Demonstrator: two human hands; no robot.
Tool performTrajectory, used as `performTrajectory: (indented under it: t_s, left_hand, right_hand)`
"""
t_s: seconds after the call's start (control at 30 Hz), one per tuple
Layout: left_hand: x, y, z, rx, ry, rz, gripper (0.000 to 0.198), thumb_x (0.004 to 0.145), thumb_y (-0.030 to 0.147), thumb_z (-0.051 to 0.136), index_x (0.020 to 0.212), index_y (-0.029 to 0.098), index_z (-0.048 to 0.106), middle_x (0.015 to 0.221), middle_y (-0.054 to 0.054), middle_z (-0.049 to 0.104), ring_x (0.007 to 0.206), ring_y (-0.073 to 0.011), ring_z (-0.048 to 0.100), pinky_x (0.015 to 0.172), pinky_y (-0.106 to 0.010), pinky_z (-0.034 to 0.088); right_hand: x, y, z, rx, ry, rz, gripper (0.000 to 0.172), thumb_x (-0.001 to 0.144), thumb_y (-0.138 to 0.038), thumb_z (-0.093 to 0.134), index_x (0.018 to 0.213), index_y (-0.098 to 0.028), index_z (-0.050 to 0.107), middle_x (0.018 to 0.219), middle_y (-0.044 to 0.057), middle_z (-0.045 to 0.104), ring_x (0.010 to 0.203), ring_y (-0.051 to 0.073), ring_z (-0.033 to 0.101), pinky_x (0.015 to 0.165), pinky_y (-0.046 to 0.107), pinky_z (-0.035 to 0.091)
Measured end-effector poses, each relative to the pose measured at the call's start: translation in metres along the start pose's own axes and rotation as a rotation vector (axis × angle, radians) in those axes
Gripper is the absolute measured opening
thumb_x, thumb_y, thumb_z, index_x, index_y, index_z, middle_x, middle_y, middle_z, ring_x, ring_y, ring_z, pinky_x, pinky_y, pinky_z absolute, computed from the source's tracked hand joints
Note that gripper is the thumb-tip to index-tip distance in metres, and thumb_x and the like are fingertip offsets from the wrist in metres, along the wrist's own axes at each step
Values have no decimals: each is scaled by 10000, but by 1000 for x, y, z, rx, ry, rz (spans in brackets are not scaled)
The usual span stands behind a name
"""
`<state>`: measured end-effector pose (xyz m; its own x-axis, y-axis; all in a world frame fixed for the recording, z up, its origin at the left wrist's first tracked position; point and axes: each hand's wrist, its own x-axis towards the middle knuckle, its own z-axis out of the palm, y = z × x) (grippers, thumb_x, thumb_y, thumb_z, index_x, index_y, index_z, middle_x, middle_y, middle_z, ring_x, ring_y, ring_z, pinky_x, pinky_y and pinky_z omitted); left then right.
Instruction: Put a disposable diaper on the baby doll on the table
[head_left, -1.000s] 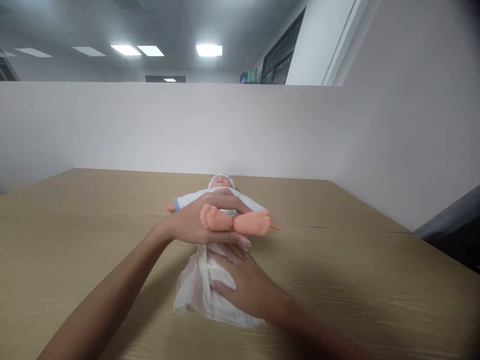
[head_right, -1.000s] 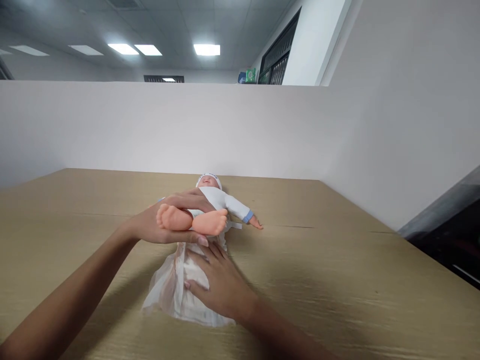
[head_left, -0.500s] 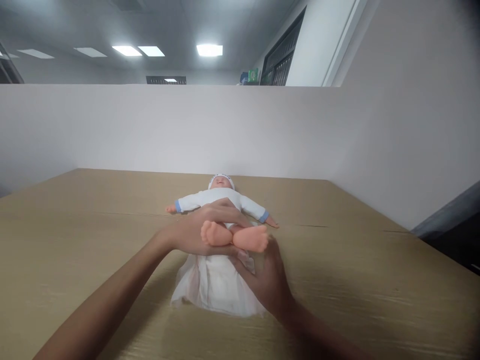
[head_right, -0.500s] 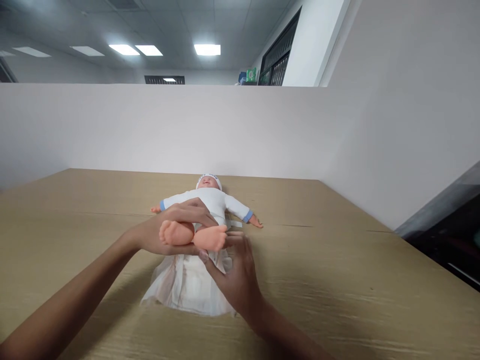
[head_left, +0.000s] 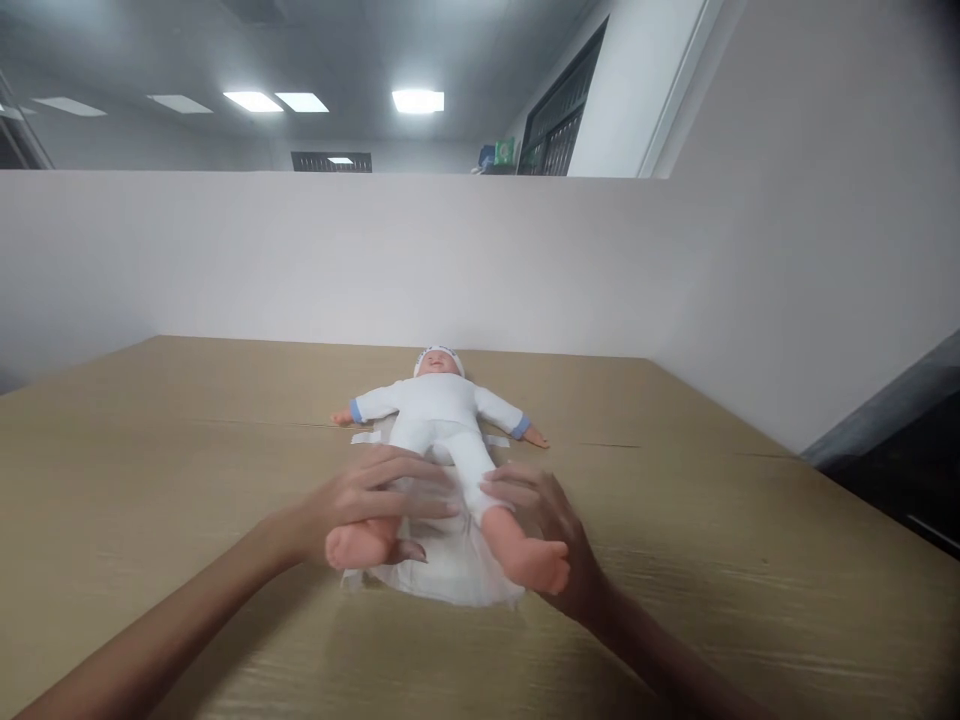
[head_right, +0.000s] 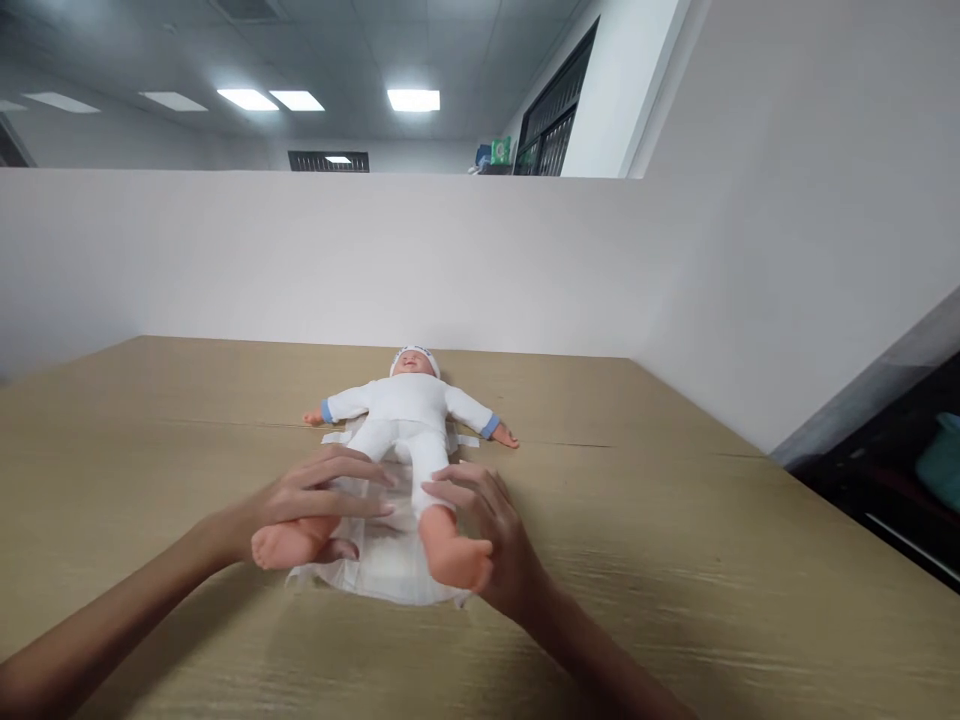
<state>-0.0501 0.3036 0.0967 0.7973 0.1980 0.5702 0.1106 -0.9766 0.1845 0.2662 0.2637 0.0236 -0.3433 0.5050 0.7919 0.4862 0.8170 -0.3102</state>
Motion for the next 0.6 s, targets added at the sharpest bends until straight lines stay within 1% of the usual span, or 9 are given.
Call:
performTrajectory:
  t_s: [0.07,0.13,0.17,0.27,0.33,0.47,0.53,0.6]
  left_hand:
    - [-20,-5,1,40,-13,-3,534,1010,458,774,1502,281,667,1477,-150,708,1355,-321,653,1179,-488,548]
    - [-36,-7,3,56,-15,-10,512,996,425,794,1469,263,685,1424,-148,742,1361,-324,643,1155,-478,574]
    - [-42,-7,5,56,-8,-12,467,989,389,803,1425,253,706,1394,-145,756,1368,-325,639,1140,-466,588]
    - [-56,-9,10,53,2,-12,312,952,277,812,1246,208,732,1315,-153,780,1383,-338,638,1116,-449,608]
    - [-63,-11,12,59,-25,-10,304,948,265,797,1225,186,701,1307,-173,779,1397,-354,633,1137,-473,597]
    - [-72,-17,14,115,-80,44,331,992,227,686,1318,176,664,1342,-186,771,1432,-365,614,1176,-541,561]
    - [-73,-18,13,138,-95,52,332,994,202,652,1324,181,667,1363,-181,766,1443,-364,609,1186,-556,549]
    - [-72,-17,13,135,-103,50,316,1013,250,638,1320,183,671,1369,-183,764,1440,-366,614,1193,-559,543]
  right_hand:
    - [-9,10,-11,-18,-44,-22,352,1072,-296,493,1361,-306,693,1330,107,718,1250,316,716,1015,490,637]
    - [-18,21,-19,-63,-63,-62,335,1087,-273,446,1307,-290,698,1359,104,724,1281,304,712,1053,502,620]
    - [-21,26,-21,-89,-92,-97,314,1083,-255,454,1291,-280,688,1395,103,727,1323,303,699,1090,514,604]
    - [-24,34,-24,-148,-234,-235,271,1046,-177,512,1259,-269,652,1496,88,720,1448,278,640,1166,511,573]
    - [-21,35,-24,-190,-311,-296,262,1034,-139,523,1230,-267,640,1506,73,723,1467,246,631,1160,468,588]
    - [-15,33,-22,-262,-308,-364,195,1055,-139,521,1152,-262,637,1444,58,764,1410,230,678,1128,429,616]
    - [-15,33,-21,-274,-306,-376,195,1060,-139,523,1156,-257,645,1442,58,765,1409,229,677,1140,429,610]
    - [-16,34,-21,-274,-317,-371,207,1052,-124,535,1166,-250,654,1459,59,754,1420,226,668,1170,425,594]
